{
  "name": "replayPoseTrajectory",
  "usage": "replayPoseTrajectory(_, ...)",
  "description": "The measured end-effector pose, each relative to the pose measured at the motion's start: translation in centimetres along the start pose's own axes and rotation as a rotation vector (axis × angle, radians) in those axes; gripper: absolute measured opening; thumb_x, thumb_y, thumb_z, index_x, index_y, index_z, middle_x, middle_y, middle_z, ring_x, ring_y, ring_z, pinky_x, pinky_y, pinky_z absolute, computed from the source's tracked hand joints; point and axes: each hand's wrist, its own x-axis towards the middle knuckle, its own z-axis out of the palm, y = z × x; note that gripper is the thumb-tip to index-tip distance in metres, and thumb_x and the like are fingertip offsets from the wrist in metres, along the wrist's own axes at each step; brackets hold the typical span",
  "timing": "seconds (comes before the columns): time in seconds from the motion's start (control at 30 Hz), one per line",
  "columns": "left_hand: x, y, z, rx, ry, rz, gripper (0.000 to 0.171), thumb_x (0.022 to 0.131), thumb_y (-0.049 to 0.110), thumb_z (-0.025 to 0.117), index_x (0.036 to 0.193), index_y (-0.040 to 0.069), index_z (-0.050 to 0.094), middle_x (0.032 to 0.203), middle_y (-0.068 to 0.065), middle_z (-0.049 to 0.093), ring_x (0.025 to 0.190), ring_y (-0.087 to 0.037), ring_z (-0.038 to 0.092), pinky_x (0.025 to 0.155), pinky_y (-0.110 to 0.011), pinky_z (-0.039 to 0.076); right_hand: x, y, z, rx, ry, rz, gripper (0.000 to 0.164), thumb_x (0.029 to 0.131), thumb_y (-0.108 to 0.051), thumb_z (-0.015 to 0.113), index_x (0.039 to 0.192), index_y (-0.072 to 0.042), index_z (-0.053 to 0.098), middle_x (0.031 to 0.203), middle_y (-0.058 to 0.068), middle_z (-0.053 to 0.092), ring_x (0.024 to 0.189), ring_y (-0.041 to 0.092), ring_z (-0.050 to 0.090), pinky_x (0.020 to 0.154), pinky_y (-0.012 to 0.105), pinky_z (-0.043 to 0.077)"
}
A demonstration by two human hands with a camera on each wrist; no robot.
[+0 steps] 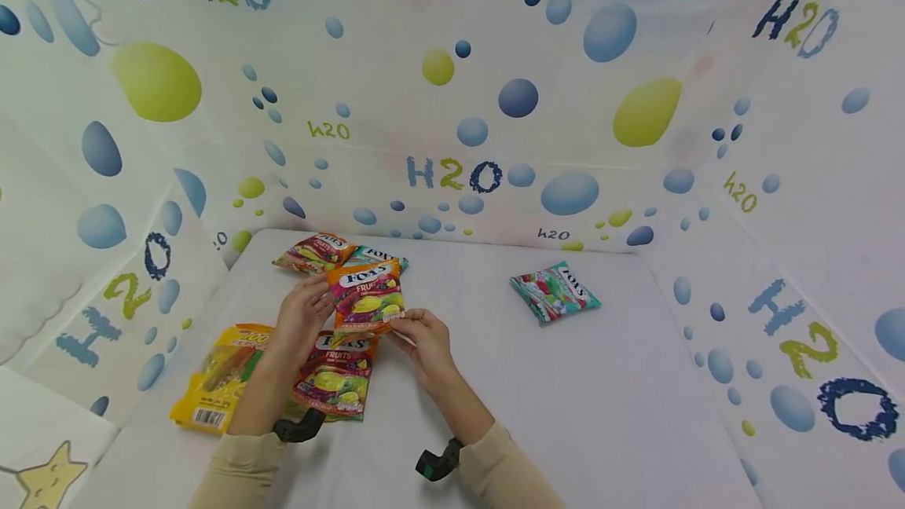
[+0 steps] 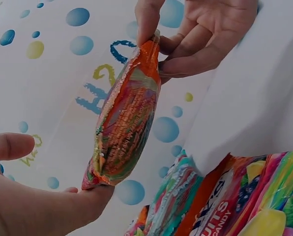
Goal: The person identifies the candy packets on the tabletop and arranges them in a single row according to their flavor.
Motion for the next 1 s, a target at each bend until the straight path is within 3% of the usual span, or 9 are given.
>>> replayPoseTrajectory(0.17, 0.0, -0.7, 0.2, 0.044, -0.010, -0.033, 0.060, 0.112, 0.023, 0.042, 0.162, 0.003, 0.017, 0.168, -0.018, 0.017, 0.151, -0.038, 0.026, 0.120, -0.052, 0.031, -0.3, 0.1, -0.4, 0.013, -0.001, -0.014, 0.012, 0.094, -0.005, 0.071, 0.092, -0.009, 0.060, 0.109, 0.009, 0.064, 0.105, 0.023, 0.068, 0.100, 0.044, 0.057)
replayPoseTrajectory(0.33, 0.1, -1.1, 0.5, 0.062, 0.006, -0.053, 0.057, 0.112, 0.026, 0.042, 0.160, 0.005, 0.022, 0.159, -0.017, 0.026, 0.135, -0.037, 0.041, 0.103, -0.041, 0.047, -0.4, 0.2, -0.9, 0.007, -0.003, -0.017, 0.013, 0.094, -0.006, 0.071, 0.092, -0.008, 0.059, 0.111, 0.009, 0.062, 0.105, 0.022, 0.067, 0.101, 0.044, 0.057)
replayPoseTrajectory(0.43, 0.1, -1.3, 0.6, 0.056, 0.007, -0.057, 0.056, 0.112, 0.026, 0.043, 0.159, 0.005, 0.023, 0.156, -0.016, 0.028, 0.129, -0.035, 0.045, 0.095, -0.036, 0.051, -0.6, 0.2, -1.2, 0.003, -0.008, -0.018, 0.013, 0.094, -0.007, 0.071, 0.093, -0.008, 0.058, 0.112, 0.010, 0.061, 0.106, 0.023, 0.067, 0.101, 0.044, 0.057)
replayPoseTrajectory(0.87, 0.1, -2.0, 0.6, -0.043, -0.034, -0.083, 0.059, 0.112, 0.028, 0.043, 0.160, 0.003, 0.021, 0.162, -0.018, 0.024, 0.131, -0.036, 0.043, 0.091, -0.031, 0.053, -1.4, 0.9, -2.9, -0.021, -0.012, -0.033, 0.013, 0.095, -0.004, 0.069, 0.093, -0.008, 0.057, 0.114, 0.009, 0.060, 0.110, 0.025, 0.065, 0.101, 0.045, 0.057)
replayPoseTrajectory(1.0, 0.2, -2.3, 0.6, -0.073, -0.061, -0.110, 0.060, 0.112, 0.027, 0.042, 0.162, 0.003, 0.018, 0.164, -0.021, 0.021, 0.135, -0.039, 0.039, 0.096, -0.035, 0.052, -1.8, 1.2, -3.3, -0.038, 0.000, -0.035, 0.013, 0.094, -0.006, 0.070, 0.093, -0.009, 0.057, 0.114, 0.010, 0.061, 0.109, 0.024, 0.065, 0.100, 0.046, 0.057)
